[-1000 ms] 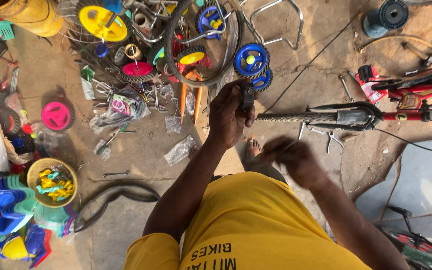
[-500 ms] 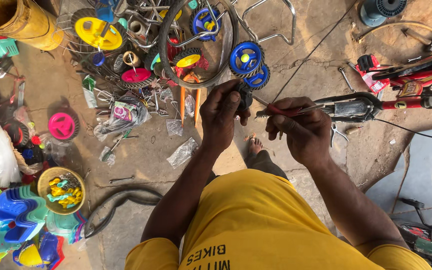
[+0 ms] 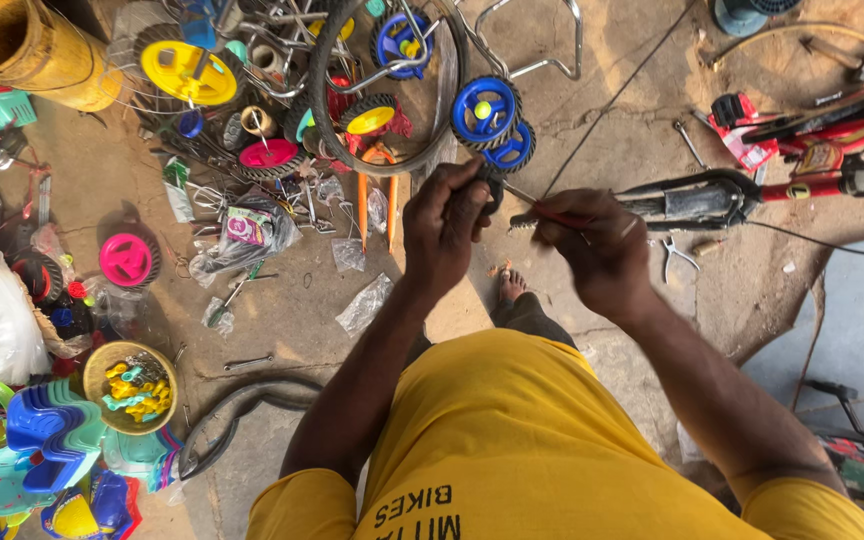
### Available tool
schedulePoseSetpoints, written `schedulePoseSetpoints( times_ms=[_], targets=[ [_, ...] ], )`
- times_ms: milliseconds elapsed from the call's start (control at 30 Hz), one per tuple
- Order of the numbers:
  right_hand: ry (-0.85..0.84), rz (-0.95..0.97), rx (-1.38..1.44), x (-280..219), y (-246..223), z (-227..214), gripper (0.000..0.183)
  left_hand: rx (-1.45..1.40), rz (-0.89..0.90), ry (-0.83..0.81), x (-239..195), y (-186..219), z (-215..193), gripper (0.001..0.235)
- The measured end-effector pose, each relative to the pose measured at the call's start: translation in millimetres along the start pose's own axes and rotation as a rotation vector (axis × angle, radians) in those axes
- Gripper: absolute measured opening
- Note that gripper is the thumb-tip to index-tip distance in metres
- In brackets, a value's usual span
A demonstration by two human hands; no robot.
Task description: The person is repairing a red bicycle. They use pliers and a wrench to adjust the rear wheel and brake cables, then move to the handlebars to adjust the brake levers and cables.
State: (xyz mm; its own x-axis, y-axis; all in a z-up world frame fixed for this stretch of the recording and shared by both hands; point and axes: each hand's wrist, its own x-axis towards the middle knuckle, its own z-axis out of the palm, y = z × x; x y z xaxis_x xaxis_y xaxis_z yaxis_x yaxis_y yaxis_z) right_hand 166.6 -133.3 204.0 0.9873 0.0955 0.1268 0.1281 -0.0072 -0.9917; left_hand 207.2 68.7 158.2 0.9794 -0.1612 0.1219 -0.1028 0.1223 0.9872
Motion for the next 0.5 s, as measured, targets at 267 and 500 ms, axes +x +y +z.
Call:
schedulePoseSetpoints(
  times_ms=[267, 500],
  targets=[
    [-0.170, -0.480, -0.786, 19, 9, -17, 0.046, 0.026, -0.024, 0.021, 13, -49, -9, 0.035],
    [-0.232, -0.625, -1.140, 24, 15, -13, 0.037, -0.246, -0.330, -0.004, 19, -64, -10, 0.033]
  ],
)
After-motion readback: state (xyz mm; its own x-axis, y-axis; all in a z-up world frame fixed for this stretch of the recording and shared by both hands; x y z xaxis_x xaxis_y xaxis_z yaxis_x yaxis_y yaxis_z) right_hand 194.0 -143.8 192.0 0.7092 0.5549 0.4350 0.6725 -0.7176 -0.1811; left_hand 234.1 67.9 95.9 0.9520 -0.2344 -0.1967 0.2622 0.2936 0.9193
